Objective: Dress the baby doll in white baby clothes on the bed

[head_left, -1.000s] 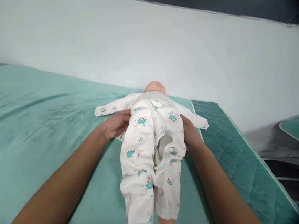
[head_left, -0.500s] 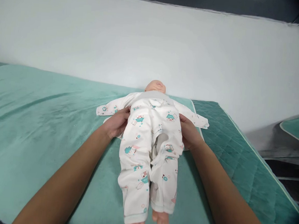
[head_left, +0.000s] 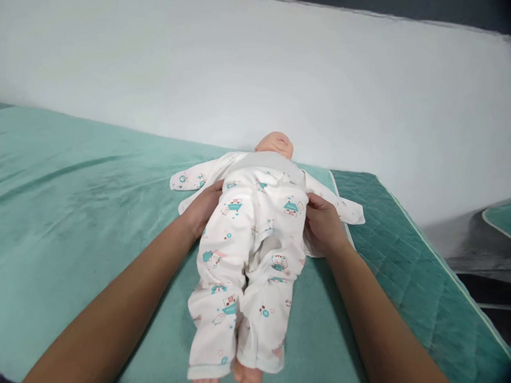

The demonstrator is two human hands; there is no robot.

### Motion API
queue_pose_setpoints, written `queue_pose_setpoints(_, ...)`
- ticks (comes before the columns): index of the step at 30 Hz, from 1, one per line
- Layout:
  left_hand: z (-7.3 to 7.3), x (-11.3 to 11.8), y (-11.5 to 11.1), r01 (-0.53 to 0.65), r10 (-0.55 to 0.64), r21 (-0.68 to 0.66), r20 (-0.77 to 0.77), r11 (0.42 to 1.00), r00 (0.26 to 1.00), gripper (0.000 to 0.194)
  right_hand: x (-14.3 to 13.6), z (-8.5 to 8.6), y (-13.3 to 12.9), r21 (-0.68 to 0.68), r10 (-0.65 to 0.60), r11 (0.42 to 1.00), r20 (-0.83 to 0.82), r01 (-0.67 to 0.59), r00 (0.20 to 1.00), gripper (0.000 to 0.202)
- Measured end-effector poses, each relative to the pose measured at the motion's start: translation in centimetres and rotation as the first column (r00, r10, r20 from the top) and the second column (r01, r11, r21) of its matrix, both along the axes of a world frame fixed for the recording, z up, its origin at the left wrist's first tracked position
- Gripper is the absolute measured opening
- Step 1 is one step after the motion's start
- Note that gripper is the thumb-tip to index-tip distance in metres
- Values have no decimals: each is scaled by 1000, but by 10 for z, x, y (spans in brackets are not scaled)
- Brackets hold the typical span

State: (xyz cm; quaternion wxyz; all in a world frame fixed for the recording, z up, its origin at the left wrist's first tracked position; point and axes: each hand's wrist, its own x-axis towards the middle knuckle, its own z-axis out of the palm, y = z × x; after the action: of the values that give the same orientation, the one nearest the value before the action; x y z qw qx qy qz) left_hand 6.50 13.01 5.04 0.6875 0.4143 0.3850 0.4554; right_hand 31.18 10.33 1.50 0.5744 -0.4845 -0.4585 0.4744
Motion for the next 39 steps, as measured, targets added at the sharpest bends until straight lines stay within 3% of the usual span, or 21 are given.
queue_pose_setpoints(6,0,-5,1,28,-26,29,-84,999,996,52,5,-6,6,44,-58,998,228,49,972,15)
queue_pose_setpoints(10,-4,-3,2,-21,29,85,-98,996,995,50,7,-5,8,90,-60,995,356,29,933,21)
queue_pose_setpoints(14,-8,-3,3,-45,62,159,-104,986,993,50,4,-3,7,147,-148,985,432,92,890,18)
queue_pose_setpoints(22,-3,-3,-2,-47,200,408,-341,912,918,30,3,-1,5,243,-247,961,528,134,813,20)
queue_pose_setpoints(25,-1,-2,-2,-32,194,402,-370,915,908,31,3,-2,7,264,-268,954,544,140,796,20)
queue_pose_setpoints(28,-2,-3,1,-87,248,379,-400,921,882,34,2,-1,7,290,-323,939,570,183,755,22)
queue_pose_setpoints(33,-13,-10,10,-180,300,352,-325,918,897,36,5,3,5,183,-329,943,627,277,706,22)
queue_pose_setpoints(35,-17,-11,13,-206,331,380,-303,902,894,32,5,3,5,162,-303,952,639,262,707,18)
queue_pose_setpoints(39,-19,-11,14,-181,318,404,-305,897,898,28,3,3,7,141,-281,960,538,244,795,19)
